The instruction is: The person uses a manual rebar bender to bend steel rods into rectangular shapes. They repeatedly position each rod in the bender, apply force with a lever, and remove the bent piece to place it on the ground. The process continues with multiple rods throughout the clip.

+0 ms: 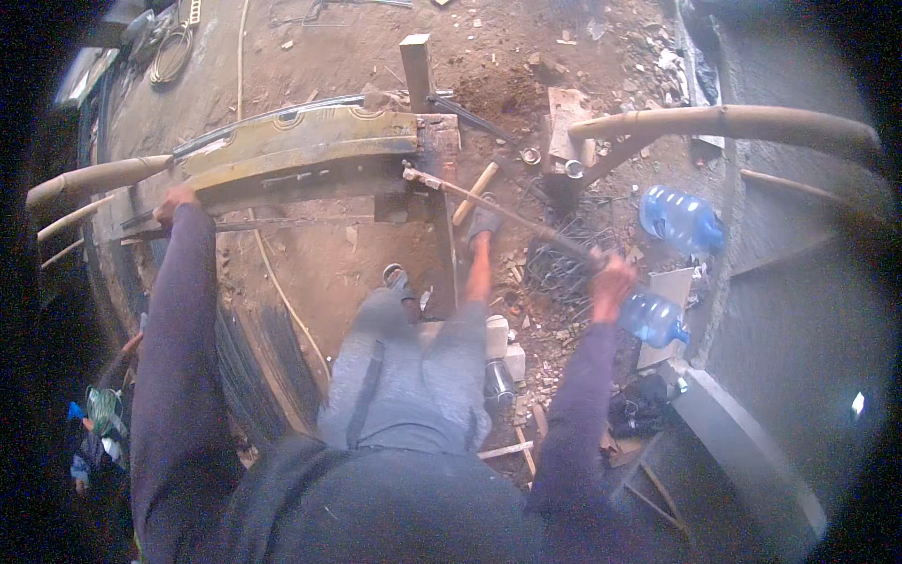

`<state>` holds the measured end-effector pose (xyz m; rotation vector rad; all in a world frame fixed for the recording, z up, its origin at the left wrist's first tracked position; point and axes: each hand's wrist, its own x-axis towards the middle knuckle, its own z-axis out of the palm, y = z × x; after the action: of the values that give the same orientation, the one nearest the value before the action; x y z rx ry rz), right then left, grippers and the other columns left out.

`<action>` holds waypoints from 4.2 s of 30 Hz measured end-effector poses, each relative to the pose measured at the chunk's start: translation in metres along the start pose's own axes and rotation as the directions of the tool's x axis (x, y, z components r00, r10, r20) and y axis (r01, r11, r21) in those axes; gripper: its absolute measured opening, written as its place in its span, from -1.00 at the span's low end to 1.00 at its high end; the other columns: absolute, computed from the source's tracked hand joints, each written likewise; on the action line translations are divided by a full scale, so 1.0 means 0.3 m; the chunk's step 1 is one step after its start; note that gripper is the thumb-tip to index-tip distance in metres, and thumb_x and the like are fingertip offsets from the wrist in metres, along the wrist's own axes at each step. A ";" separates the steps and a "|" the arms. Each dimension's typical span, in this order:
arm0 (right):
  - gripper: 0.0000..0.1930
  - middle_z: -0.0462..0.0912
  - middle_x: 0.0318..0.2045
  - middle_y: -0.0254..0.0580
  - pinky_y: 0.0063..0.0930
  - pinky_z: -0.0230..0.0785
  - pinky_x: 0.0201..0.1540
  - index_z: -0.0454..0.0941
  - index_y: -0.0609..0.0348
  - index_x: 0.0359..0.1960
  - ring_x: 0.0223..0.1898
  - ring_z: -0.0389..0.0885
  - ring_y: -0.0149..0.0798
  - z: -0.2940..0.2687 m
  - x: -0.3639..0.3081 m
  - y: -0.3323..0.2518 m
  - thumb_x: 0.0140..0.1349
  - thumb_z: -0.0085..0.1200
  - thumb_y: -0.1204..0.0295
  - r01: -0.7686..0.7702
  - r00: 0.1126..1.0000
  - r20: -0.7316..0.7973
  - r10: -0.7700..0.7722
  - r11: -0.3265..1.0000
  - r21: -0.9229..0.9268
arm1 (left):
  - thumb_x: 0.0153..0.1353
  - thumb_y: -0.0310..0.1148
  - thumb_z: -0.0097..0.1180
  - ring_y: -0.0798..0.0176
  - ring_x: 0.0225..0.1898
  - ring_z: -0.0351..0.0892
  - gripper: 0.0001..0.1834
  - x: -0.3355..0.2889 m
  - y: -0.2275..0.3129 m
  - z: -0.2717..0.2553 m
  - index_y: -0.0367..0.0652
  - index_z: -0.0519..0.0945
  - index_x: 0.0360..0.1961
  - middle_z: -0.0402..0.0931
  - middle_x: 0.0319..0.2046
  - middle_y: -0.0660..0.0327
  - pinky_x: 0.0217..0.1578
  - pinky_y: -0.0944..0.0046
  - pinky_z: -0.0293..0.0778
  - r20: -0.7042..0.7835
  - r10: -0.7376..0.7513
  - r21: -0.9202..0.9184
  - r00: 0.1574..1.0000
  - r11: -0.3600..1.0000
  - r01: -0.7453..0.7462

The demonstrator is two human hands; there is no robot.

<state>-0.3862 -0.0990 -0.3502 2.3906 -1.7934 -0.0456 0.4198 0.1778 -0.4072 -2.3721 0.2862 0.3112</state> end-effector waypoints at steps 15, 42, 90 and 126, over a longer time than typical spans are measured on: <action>-0.85 0.59 -0.57 -0.06 -0.07 0.45 -0.40 0.51 0.09 -0.53 -0.45 0.65 0.05 -0.385 -0.486 -0.045 0.02 0.17 0.33 0.072 0.973 0.200 -0.119 0.971 0.226 | 0.27 -0.35 0.10 -0.01 -0.05 0.67 -0.74 -0.223 -0.069 -0.102 -0.31 0.63 -0.12 0.65 -0.15 -0.08 -0.06 0.02 0.53 0.278 -0.443 -0.961 0.853 -0.135 0.243; -0.75 0.61 -0.57 -0.25 -0.43 0.29 -0.48 0.59 0.27 -0.52 -0.52 0.54 -0.37 -0.138 0.398 0.421 0.11 0.32 0.33 -0.095 0.854 0.095 -0.512 0.026 0.995 | 0.05 -0.20 0.19 0.06 -0.19 0.55 -0.72 -1.540 0.767 -0.456 -0.14 0.52 -0.28 0.45 -0.25 0.10 -0.20 0.00 0.35 -0.571 -0.200 -0.731 0.796 0.566 -0.382; -0.65 0.67 -0.50 -0.41 -0.57 0.25 -0.46 0.71 0.28 -0.26 -0.52 0.43 -0.55 -0.650 0.561 -0.070 0.27 0.28 0.17 -0.028 0.794 0.213 -0.569 0.316 0.948 | 0.24 -0.25 0.30 0.39 -0.49 0.52 -0.73 -1.095 -0.020 -0.781 -0.24 0.64 -0.19 0.59 -0.45 0.28 -0.42 0.35 0.46 0.124 -0.195 -0.651 0.973 -0.756 -0.069; -0.68 0.64 -0.59 -0.25 -0.38 0.37 -0.43 0.72 0.28 -0.41 -0.54 0.54 -0.38 -0.288 0.734 -0.162 0.20 0.30 0.20 0.039 0.620 0.463 -0.633 0.615 0.788 | -0.10 -0.37 0.14 -0.04 -0.12 0.68 -0.73 -0.971 0.321 -0.286 -0.11 0.78 -0.35 0.70 -0.23 0.00 -0.02 0.13 0.53 -0.120 -0.221 -0.980 0.968 0.181 -0.080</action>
<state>-0.2674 -0.2873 -0.2570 3.7536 -1.6816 -0.4832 0.1284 0.0842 -0.3189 -3.7952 0.0270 0.1492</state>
